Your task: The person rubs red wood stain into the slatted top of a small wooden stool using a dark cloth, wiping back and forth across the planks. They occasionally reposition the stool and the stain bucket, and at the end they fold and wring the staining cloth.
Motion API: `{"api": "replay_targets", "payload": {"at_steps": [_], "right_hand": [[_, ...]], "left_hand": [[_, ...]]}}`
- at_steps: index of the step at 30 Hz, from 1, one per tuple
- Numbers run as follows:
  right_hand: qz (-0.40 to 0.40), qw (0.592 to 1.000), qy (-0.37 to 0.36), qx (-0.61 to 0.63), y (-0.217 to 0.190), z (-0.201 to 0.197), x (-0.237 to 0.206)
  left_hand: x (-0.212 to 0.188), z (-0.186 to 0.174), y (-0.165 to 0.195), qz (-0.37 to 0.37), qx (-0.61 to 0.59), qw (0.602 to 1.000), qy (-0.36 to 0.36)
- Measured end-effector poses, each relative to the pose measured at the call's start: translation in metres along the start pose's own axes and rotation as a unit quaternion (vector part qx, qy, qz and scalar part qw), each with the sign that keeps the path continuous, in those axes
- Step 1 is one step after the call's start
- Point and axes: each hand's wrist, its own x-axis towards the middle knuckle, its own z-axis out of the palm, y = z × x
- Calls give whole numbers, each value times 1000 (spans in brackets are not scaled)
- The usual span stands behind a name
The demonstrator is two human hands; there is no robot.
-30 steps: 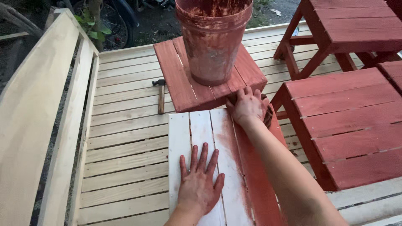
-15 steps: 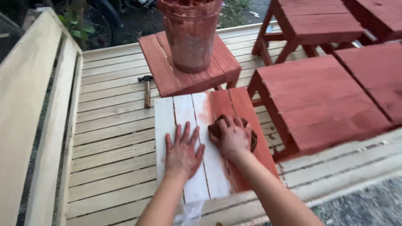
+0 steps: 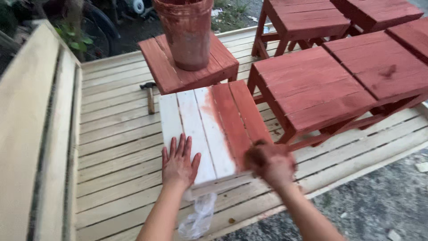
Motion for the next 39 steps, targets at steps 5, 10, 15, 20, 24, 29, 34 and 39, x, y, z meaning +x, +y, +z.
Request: {"api": "replay_targets", "payload": {"at_steps": [5,10,15,20,24,29,34,39], "right_hand": [[70,995,64,45,-24,10,5],[-112,984,72,117,-125,22,-8],[-242,963,45,112,-68,16,5],[-89,990,107,9,18,-1,6],[-45,989,126,62,-14,-5,8],[-175,967,137,122,-100,9,-2],[-287,940,84,166,-34,8,6],[-150,978,130,64,44,-12,10]], "left_hand": [[-8,-5,0,-33,31,998,-31],[-6,-11,-2,-31,-4,999,-41],[-9,-9,-5,-29,12,998,-48],[-9,-2,-4,-28,-2,1000,-10],[-10,1,-4,-23,-14,999,28],[-10,2,-8,-29,-30,999,28],[-9,4,-12,-28,-21,999,6],[-10,6,-9,-28,-14,999,20]]}}
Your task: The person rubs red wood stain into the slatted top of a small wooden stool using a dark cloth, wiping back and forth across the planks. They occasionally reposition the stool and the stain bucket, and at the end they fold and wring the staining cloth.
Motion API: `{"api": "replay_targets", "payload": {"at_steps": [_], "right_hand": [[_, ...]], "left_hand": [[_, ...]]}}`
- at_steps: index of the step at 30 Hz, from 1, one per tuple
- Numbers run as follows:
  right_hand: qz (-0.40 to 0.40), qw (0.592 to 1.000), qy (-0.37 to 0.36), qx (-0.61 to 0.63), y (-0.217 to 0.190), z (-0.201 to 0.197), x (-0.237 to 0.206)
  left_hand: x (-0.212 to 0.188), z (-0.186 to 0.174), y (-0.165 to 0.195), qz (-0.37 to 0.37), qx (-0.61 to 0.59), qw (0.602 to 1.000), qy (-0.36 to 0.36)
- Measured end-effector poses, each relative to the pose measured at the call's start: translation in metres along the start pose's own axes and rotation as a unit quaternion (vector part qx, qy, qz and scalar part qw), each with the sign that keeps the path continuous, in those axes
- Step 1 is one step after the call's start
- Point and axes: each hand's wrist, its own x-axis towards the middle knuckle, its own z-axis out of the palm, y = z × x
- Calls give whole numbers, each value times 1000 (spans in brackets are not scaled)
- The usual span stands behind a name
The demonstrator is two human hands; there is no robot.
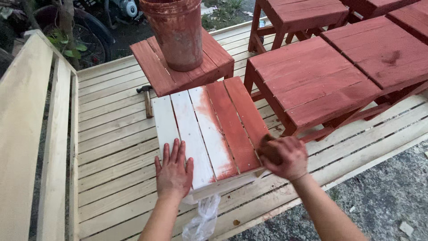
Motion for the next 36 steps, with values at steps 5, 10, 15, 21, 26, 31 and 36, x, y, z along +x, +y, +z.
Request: {"api": "replay_targets", "payload": {"at_steps": [5,10,15,21,26,31,36], "right_hand": [[-5,999,32,12,-42,2,15],[-85,983,-17,159,-122,31,26],[-132,982,-17,137,-79,20,20],[-6,1000,-18,0,-3,-4,5],[-54,995,-29,73,-67,19,20],[-79,987,-71,120,-133,42,31],[-80,987,-80,114,-67,26,23]], "left_hand": [[0,-1,2,5,0,1000,23],[1,-3,-1,-14,1,1000,-7],[1,0,-5,-10,9,1000,-14],[1,-1,1,-19,20,999,-20],[1,-7,4,-24,11,999,-30],[1,-7,-1,-19,6,999,-33],[1,-3,-3,-24,24,999,-42]]}}
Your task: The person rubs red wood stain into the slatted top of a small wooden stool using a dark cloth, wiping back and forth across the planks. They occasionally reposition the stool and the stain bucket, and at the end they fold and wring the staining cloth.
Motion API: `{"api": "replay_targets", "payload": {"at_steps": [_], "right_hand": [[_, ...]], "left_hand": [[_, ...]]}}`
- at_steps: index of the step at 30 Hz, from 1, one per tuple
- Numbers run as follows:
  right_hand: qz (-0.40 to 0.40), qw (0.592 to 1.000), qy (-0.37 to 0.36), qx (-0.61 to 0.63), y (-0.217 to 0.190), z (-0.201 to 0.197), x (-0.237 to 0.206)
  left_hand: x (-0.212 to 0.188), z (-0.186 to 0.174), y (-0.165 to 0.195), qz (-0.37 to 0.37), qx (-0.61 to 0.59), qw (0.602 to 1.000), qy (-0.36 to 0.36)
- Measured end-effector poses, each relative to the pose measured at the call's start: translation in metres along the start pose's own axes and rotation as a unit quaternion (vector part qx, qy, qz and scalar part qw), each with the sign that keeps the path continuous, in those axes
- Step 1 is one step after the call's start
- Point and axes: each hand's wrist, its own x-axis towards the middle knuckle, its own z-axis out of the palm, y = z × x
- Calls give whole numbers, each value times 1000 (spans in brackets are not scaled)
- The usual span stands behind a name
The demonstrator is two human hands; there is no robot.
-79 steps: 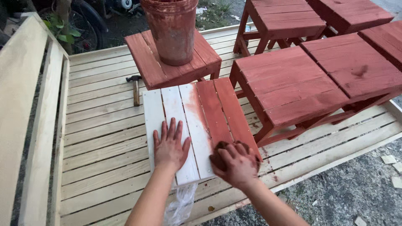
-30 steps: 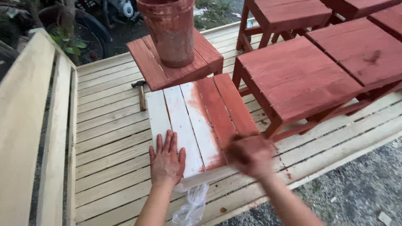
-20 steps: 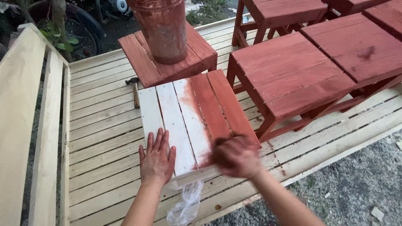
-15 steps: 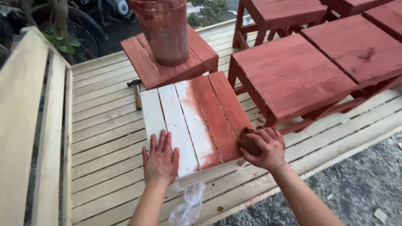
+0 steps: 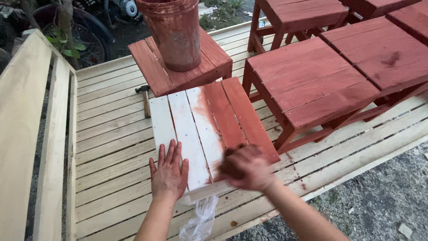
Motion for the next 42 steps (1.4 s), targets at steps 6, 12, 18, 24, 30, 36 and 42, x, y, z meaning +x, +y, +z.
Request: {"api": "replay_targets", "payload": {"at_steps": [6,12,18,24,30,36,42], "right_hand": [[142,983,-46,-106,61,-36,-29],[5,998,-28,-64,44,-21,-9],[9,991,-129,-14,-42,44,17],[54,996,-42,-57,34,-25,-14],[291,935,-90,-181,57,-57,-14],[358,898,-221,-131,28,-28,11],[339,900,-234,-141,50,-1,43]], "left_hand": [[-2,-1,3,6,-5,1000,1],[0,-6,8,8,-8,1000,17],[0,-7,5,-1,-13,1000,8],[0,-1,2,-2,-1,1000,9],[2,-1,5,-3,27,1000,-3],[30,3,31,-9,-1,1000,27],[83,-7,61,7,-26,1000,-8]]}}
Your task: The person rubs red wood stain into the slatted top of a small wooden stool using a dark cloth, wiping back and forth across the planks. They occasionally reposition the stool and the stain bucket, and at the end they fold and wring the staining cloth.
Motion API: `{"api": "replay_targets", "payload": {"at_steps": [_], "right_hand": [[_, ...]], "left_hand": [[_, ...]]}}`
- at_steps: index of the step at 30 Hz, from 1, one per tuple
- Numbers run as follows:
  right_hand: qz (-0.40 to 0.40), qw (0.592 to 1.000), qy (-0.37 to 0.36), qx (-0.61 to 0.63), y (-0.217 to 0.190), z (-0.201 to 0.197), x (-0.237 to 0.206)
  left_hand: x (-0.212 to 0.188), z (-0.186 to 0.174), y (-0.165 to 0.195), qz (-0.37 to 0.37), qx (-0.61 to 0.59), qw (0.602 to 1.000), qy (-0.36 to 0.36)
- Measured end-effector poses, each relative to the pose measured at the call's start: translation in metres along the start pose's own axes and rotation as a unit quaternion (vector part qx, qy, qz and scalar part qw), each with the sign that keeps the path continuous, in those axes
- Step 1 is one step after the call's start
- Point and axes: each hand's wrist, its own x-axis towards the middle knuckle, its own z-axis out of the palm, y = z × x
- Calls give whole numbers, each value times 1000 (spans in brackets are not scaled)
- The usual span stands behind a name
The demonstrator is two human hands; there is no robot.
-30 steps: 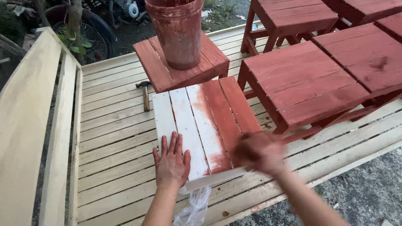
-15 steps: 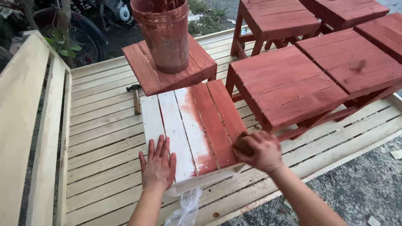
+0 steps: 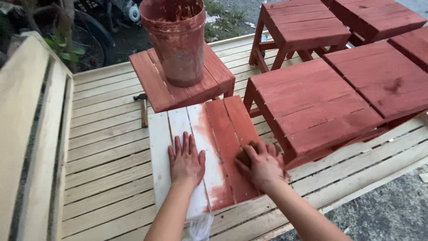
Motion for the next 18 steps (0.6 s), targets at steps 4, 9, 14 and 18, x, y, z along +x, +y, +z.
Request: {"api": "replay_targets", "payload": {"at_steps": [4,9,14,18], "right_hand": [[3,1000,10,-12,-10,3,61],[29,1000,-5,-1,-21,7,136],[80,996,-11,39,-36,1,209],[105,992,-13,63,-42,-1,247]], "left_hand": [[12,-8,6,23,-18,999,22],[8,-12,7,22,-19,1000,6],[8,-5,4,28,-50,998,5],[9,7,-3,89,-40,979,180]]}}
